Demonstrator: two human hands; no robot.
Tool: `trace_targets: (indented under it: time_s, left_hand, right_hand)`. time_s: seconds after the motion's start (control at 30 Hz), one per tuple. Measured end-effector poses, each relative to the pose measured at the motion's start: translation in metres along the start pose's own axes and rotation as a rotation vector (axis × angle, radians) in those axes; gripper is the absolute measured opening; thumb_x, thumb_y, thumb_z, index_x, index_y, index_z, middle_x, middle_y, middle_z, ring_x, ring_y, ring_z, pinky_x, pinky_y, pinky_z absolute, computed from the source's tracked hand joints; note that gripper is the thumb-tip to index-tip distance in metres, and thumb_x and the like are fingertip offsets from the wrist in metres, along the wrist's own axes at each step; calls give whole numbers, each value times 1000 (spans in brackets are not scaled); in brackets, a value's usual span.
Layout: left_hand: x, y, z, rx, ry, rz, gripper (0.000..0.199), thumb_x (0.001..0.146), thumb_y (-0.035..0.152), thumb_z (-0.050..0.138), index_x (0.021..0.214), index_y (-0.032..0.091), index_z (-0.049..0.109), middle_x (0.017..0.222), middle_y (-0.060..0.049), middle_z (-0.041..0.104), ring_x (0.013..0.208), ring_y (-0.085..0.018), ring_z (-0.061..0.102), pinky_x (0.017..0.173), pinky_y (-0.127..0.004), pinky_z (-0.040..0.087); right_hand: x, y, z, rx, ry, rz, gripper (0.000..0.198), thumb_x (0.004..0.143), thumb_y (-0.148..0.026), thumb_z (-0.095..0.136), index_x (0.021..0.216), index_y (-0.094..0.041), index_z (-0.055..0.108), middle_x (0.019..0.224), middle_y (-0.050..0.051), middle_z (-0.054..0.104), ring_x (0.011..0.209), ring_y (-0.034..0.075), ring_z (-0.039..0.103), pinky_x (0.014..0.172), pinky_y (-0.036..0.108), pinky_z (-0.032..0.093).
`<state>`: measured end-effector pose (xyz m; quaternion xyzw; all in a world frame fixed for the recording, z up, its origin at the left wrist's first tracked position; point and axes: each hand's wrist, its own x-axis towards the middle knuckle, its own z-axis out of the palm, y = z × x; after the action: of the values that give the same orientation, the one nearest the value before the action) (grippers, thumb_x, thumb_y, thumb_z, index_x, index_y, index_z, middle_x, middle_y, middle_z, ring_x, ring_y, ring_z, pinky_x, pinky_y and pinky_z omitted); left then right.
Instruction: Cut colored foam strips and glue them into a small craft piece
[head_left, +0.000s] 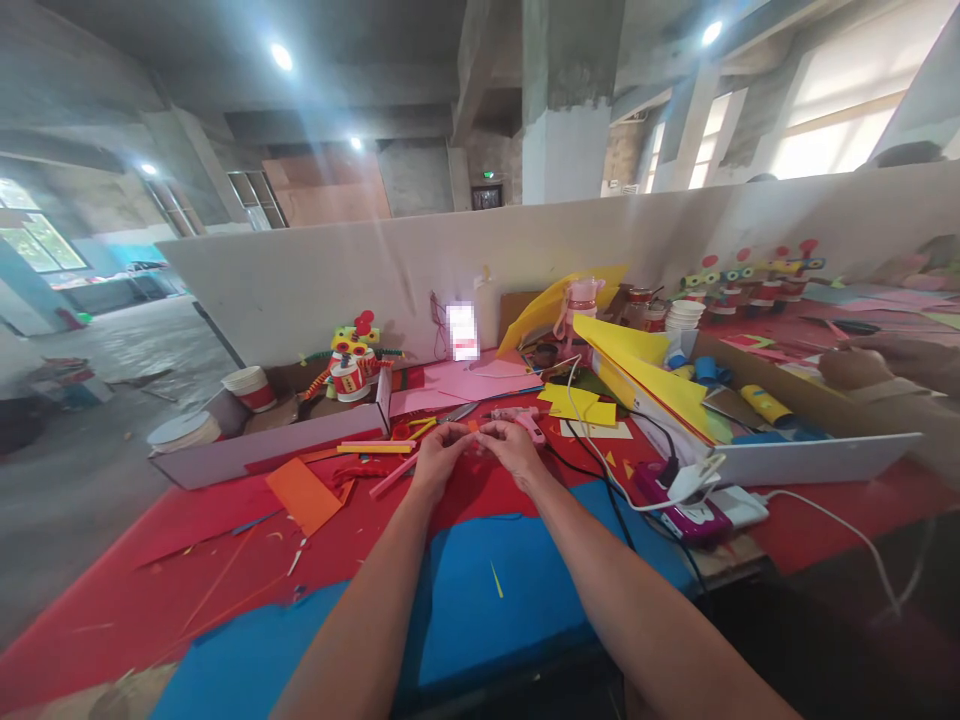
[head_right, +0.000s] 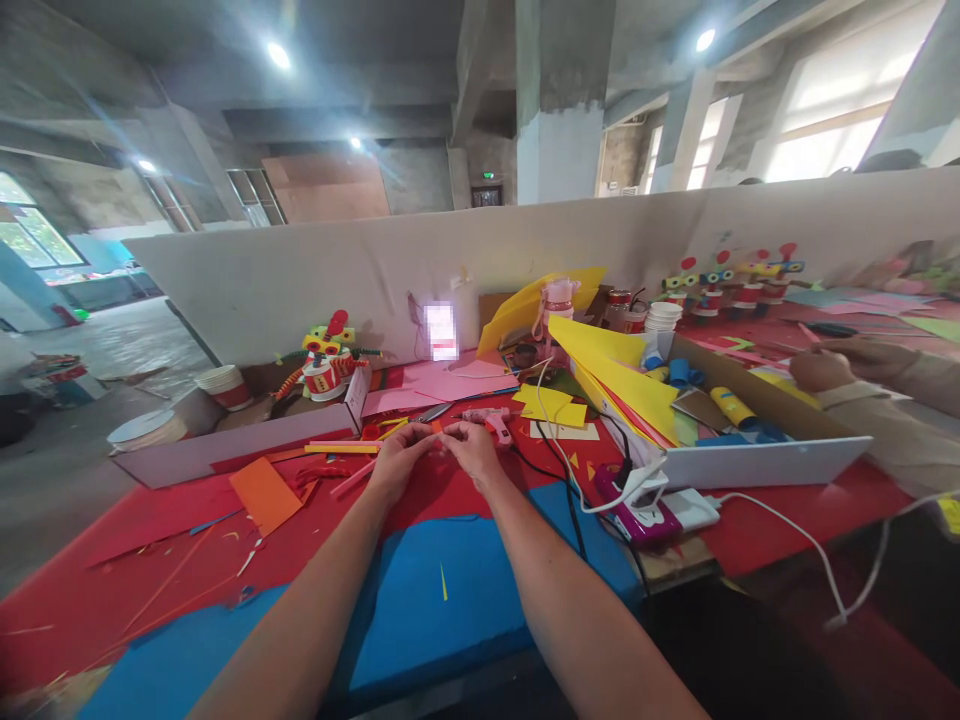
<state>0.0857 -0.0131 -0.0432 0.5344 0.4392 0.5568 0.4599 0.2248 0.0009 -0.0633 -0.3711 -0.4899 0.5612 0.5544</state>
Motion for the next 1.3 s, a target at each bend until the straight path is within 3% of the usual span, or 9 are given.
trace_targets:
  time_s: [0.33, 0.53, 0.67, 0.8, 1.0, 1.3]
  left_hand:
    - [4, -3, -3, 51, 19, 49, 24, 60, 33, 77, 73, 15, 67, 67, -1, 64, 62, -13, 55, 62, -25, 42]
    - [6, -3, -5, 329, -27, 329, 10, 72, 28, 67, 72, 18, 69, 69, -1, 66, 66, -15, 59, 65, -26, 45]
    - [4, 2, -5, 542, -73, 529, 10, 80, 23, 62, 77, 20, 71, 74, -3, 70, 71, -16, 62, 69, -28, 48]
    - [1, 4, -6, 680, -102, 629, 14, 83, 16, 58, 80, 21, 70, 77, -3, 71, 75, -16, 63, 72, -28, 49]
    - [3, 2, -7, 703, -114, 641, 17, 83, 14, 57, 85, 22, 72, 81, -3, 72, 78, -17, 64, 76, -29, 50]
    - [3, 5, -7, 496, -130, 483, 13, 75, 25, 68, 84, 28, 77, 87, -6, 73, 88, -24, 62, 87, -36, 46]
  right_hand:
    - [-2, -3, 1, -2, -33, 19, 32, 56, -45, 78, 71, -18, 67, 58, -2, 64, 55, 13, 58, 59, 27, 48]
    - [0, -4, -3, -18, -20, 13, 27, 60, -41, 75, 70, -18, 67, 58, -1, 64, 56, 13, 58, 60, 26, 46]
    - [-2, -6, -6, 16, -45, 67, 24, 61, -38, 76, 71, -18, 68, 62, -1, 65, 57, 12, 59, 63, 26, 49]
    - [-2, -7, -7, 129, -88, 138, 27, 57, -38, 81, 69, -18, 66, 65, 0, 67, 60, 14, 64, 69, 30, 53]
    - [-1, -7, -11, 219, -147, 148, 31, 57, -39, 83, 70, -17, 67, 65, 2, 68, 66, 16, 66, 77, 35, 55]
    - [-2, -11, -10, 252, -89, 151, 32, 62, -44, 80, 70, -17, 65, 67, 3, 68, 71, 18, 68, 73, 34, 57]
